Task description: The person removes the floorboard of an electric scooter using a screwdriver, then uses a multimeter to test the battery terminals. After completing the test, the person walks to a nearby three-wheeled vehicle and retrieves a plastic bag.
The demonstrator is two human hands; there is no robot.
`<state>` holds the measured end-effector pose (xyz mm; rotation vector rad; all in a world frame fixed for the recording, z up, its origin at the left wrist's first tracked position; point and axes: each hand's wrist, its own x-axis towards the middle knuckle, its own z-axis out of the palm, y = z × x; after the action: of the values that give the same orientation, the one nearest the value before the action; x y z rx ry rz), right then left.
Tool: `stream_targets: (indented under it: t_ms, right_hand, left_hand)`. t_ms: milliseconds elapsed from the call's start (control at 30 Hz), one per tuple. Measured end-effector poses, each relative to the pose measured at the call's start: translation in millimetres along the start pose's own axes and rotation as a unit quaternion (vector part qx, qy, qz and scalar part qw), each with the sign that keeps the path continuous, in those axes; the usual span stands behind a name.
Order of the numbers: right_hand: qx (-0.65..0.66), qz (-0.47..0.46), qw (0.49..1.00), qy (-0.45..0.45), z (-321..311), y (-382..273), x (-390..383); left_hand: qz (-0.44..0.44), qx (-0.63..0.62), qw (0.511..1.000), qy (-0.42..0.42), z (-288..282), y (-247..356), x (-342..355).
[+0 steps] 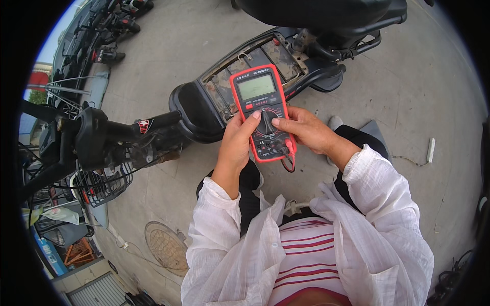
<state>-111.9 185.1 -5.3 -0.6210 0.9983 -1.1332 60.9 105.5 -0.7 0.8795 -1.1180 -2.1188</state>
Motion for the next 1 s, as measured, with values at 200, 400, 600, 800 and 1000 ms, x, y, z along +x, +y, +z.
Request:
stream_targets:
  t_ms: [200,400,600,800,1000]
  right_hand:
    - [-0.065,-0.012,0.998,0.008,-4,6,2]
    - [-0.032,-0.058,0.998,0.024,-7,18,7]
    - [-0.117,-0.079,0.990,0.018,-5,20,8]
    - [-0.167,-0.095,0.981,0.029,-10,24,10]
    - [-0.218,-0.103,0.970,0.012,-22,27,7]
  left_hand:
    - [-0.013,-0.039,0.999,0.026,-5,0,1]
    - [0.220,0.607,0.719,0.258,17,3,-11]
    - [0.260,0.669,0.683,0.134,19,5,-18]
    - [0.333,0.678,0.649,0.087,10,-4,-11]
    - [0.388,0.704,0.595,0.021,16,5,-13]
